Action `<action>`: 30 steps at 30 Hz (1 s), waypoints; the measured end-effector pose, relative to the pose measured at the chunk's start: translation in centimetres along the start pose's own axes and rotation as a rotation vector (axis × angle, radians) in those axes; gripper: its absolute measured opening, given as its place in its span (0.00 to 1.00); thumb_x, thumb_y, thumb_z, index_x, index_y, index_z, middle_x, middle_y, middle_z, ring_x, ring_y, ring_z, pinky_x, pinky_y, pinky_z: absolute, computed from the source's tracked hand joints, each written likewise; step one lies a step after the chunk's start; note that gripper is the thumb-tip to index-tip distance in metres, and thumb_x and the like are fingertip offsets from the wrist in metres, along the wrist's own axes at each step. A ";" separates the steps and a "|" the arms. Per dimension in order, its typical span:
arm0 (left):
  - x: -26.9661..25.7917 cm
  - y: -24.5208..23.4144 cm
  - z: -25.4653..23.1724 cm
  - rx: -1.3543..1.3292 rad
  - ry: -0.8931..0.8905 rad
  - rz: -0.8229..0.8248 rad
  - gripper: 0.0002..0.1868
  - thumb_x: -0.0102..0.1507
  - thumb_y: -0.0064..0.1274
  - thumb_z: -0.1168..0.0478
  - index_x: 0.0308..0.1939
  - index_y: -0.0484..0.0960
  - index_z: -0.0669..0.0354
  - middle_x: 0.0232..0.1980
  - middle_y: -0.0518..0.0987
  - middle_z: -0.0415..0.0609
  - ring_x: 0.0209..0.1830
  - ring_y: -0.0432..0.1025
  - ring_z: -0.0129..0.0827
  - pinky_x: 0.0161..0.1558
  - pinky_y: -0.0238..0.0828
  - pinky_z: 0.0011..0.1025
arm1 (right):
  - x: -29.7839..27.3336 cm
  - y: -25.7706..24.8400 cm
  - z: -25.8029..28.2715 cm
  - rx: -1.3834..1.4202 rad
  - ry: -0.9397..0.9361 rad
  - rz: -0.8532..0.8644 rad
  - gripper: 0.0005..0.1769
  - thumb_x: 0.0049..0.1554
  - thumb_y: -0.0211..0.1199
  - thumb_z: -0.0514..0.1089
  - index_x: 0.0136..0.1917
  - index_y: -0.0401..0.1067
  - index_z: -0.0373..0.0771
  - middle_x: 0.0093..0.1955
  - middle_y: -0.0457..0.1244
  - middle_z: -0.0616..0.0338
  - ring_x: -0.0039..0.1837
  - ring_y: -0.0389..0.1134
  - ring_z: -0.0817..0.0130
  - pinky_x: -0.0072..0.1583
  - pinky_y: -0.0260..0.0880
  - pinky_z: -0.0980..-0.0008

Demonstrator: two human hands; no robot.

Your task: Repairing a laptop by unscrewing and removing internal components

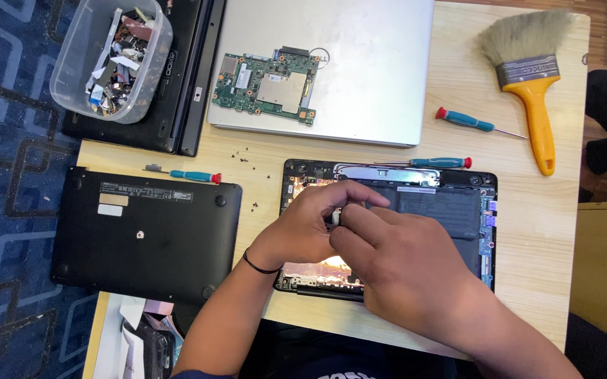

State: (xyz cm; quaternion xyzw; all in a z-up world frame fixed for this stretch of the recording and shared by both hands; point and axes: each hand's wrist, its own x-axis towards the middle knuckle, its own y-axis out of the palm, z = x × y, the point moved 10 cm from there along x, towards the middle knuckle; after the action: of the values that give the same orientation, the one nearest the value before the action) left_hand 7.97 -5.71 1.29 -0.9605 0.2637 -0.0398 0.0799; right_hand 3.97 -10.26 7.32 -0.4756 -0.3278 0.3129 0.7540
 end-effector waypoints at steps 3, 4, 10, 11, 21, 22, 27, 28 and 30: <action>0.1 -0.2 -0.4 0.001 0.037 -0.018 0.19 0.54 0.52 0.66 0.49 0.76 0.56 0.50 0.79 0.44 0.51 0.75 0.28 0.55 0.71 0.25 | 0.2 0.0 0.0 0.025 -0.003 0.020 0.12 0.36 0.56 0.36 0.37 0.62 0.43 0.38 0.57 0.60 0.37 0.61 0.52 0.29 0.57 0.53; 0.2 -0.2 0.0 0.001 0.008 -0.018 0.18 0.52 0.52 0.66 0.48 0.77 0.55 0.48 0.80 0.42 0.49 0.74 0.27 0.52 0.71 0.25 | 0.3 -0.3 0.1 0.030 -0.013 -0.004 0.13 0.35 0.55 0.34 0.37 0.62 0.42 0.38 0.56 0.60 0.37 0.60 0.53 0.28 0.55 0.55; 0.2 -0.1 0.6 0.022 0.027 -0.018 0.14 0.52 0.52 0.63 0.42 0.76 0.56 0.42 0.79 0.41 0.42 0.72 0.24 0.44 0.69 0.23 | 0.2 -0.7 0.1 0.046 -0.024 0.010 0.11 0.39 0.55 0.36 0.38 0.61 0.43 0.39 0.56 0.60 0.36 0.60 0.54 0.29 0.55 0.56; 0.2 -0.2 1.0 0.000 0.017 -0.033 0.13 0.52 0.52 0.64 0.41 0.76 0.56 0.40 0.78 0.39 0.39 0.70 0.21 0.40 0.67 0.21 | 0.2 -0.8 0.1 0.069 -0.041 0.017 0.09 0.43 0.55 0.36 0.40 0.62 0.43 0.39 0.56 0.60 0.37 0.60 0.55 0.31 0.57 0.57; 0.7 0.5 0.2 -0.054 0.093 0.010 0.04 0.51 0.46 0.66 0.28 0.69 0.53 0.32 0.70 0.40 0.32 0.64 0.26 0.36 0.60 0.25 | -0.2 -0.7 -0.2 0.156 -0.092 0.074 0.20 0.34 0.56 0.30 0.42 0.62 0.43 0.42 0.58 0.59 0.41 0.62 0.54 0.30 0.59 0.56; 0.7 0.5 0.3 -0.069 0.086 0.008 0.03 0.53 0.48 0.65 0.28 0.70 0.53 0.32 0.71 0.41 0.32 0.65 0.27 0.35 0.60 0.25 | -0.2 -0.2 -0.3 0.144 -0.079 0.084 0.20 0.34 0.57 0.31 0.43 0.63 0.43 0.41 0.58 0.59 0.40 0.62 0.54 0.28 0.58 0.55; 0.8 0.5 0.5 -0.116 0.084 0.002 0.04 0.56 0.51 0.64 0.28 0.72 0.56 0.32 0.71 0.44 0.31 0.66 0.28 0.34 0.59 0.24 | 0.0 0.8 -0.7 0.112 -0.042 0.162 0.20 0.35 0.59 0.34 0.44 0.66 0.44 0.45 0.60 0.58 0.44 0.65 0.53 0.29 0.62 0.51; 0.8 0.6 0.6 -0.135 0.102 0.006 0.07 0.57 0.52 0.63 0.28 0.69 0.55 0.31 0.70 0.44 0.31 0.65 0.29 0.34 0.59 0.25 | 0.0 0.9 -0.6 0.110 -0.041 0.176 0.21 0.35 0.61 0.34 0.44 0.65 0.44 0.44 0.60 0.58 0.43 0.64 0.53 0.28 0.62 0.51; 0.8 0.8 0.6 -0.157 0.116 0.014 0.09 0.58 0.53 0.62 0.27 0.67 0.55 0.31 0.69 0.44 0.31 0.64 0.30 0.34 0.59 0.26 | -0.1 1.1 -0.6 0.113 -0.034 0.191 0.21 0.35 0.62 0.34 0.45 0.65 0.44 0.43 0.60 0.58 0.42 0.64 0.52 0.28 0.62 0.51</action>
State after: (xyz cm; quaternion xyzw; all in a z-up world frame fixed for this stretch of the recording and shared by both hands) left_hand 8.30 -6.68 0.55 -0.9580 0.2769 -0.0739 -0.0106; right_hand 4.19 -10.23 6.07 -0.4561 -0.2756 0.4095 0.7405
